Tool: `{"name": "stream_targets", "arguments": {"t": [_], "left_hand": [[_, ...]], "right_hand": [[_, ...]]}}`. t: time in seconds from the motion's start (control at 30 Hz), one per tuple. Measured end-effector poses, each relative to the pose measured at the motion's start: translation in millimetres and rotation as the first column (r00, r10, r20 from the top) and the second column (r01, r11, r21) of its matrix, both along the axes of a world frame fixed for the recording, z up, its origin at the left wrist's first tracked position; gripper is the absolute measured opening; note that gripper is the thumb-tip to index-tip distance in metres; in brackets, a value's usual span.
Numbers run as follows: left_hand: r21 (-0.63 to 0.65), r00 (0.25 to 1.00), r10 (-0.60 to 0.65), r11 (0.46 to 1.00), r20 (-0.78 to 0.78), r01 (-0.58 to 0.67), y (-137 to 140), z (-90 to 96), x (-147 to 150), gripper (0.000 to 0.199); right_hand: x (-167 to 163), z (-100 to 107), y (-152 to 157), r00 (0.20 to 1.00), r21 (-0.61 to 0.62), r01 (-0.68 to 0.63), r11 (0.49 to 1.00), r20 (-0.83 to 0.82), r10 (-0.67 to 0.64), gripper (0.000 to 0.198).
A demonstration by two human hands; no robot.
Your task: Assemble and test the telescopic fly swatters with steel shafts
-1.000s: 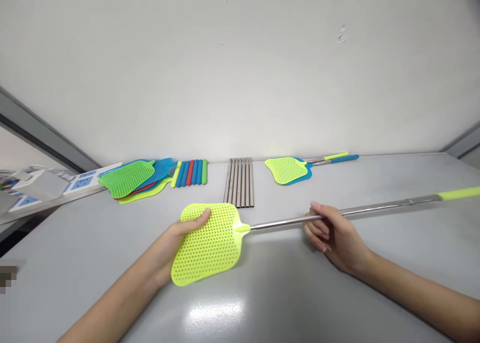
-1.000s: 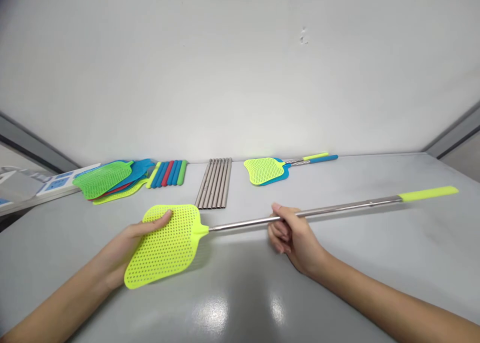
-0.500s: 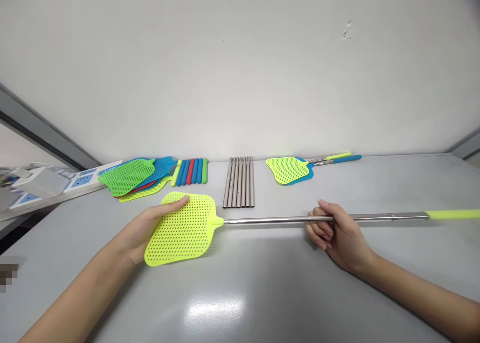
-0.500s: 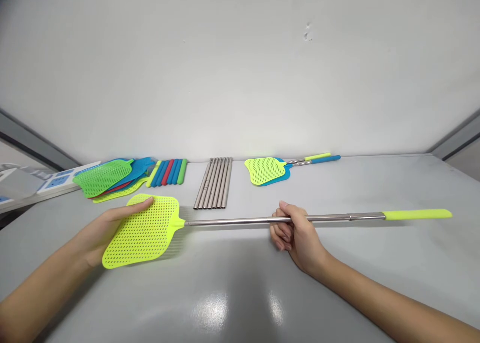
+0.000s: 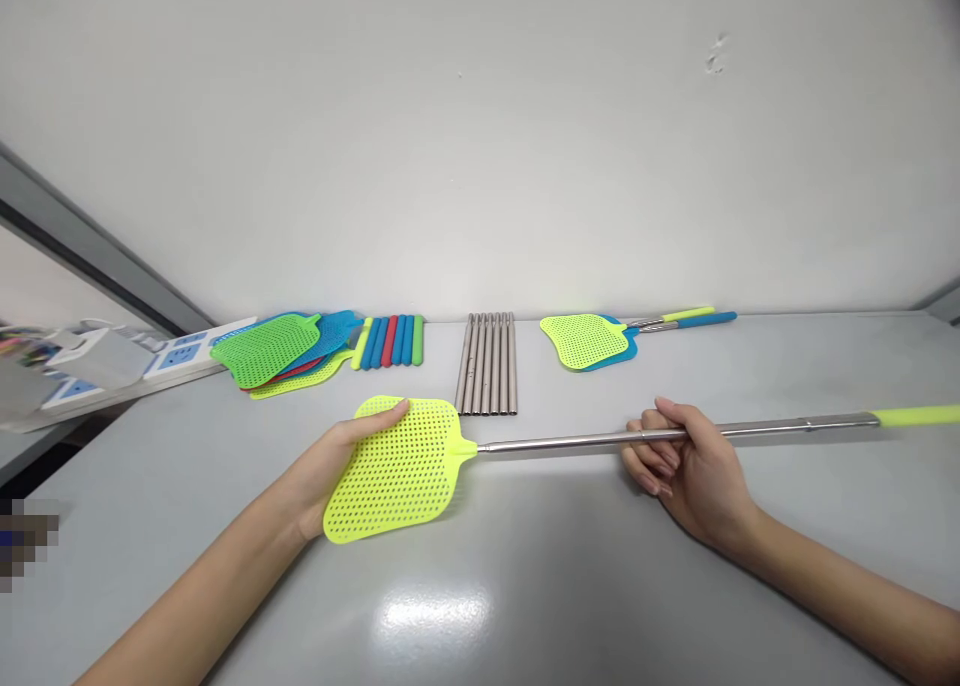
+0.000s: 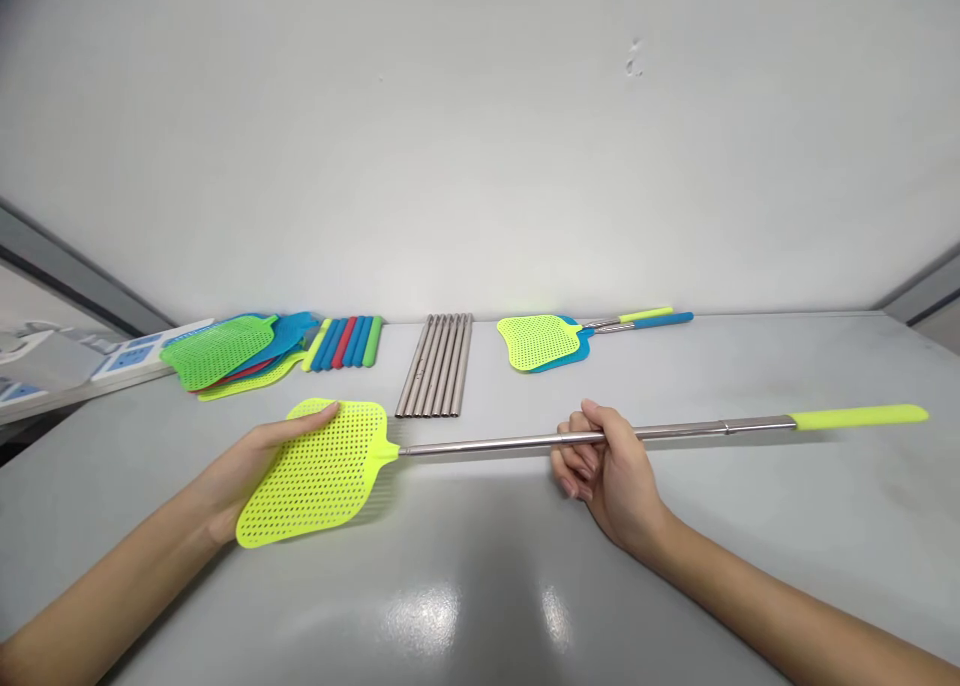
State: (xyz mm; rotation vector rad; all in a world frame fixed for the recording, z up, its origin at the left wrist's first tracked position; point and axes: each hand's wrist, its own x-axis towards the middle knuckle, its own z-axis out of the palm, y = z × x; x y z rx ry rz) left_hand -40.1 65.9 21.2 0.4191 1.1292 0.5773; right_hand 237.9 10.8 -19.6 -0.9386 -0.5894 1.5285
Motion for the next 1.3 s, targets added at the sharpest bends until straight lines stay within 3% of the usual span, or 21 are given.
{"name": "stream_targets", "arguments": {"t": [0.73, 1.03, 1.3], "left_hand": [[0.065, 0.999, 0.002, 0.998, -0.041, 0.001, -0.2, -5.3, 1.5, 0.028], [0.023, 0.998, 0.055, 0.998, -0.011, -0.055, -13.9, -0.1, 16.3, 0.037], [-0.038, 0.996, 0.064, 0.997, -0.058, -0.066, -20.0, 1.4, 21.3, 0.041]], "right_hand": [[1.8, 0.0, -0.1, 1.0, 0.004, -0.011, 1.0, 0.022, 0.011, 0.042], [3.0, -1.8, 0.6, 0.98, -0.022, 0.187, 0.982, -0.061, -0.188, 0.041], [5.4, -7.2, 0.1, 0.983, 0.068, 0.181, 0.981, -0.042, -0.179, 0.04]]}}
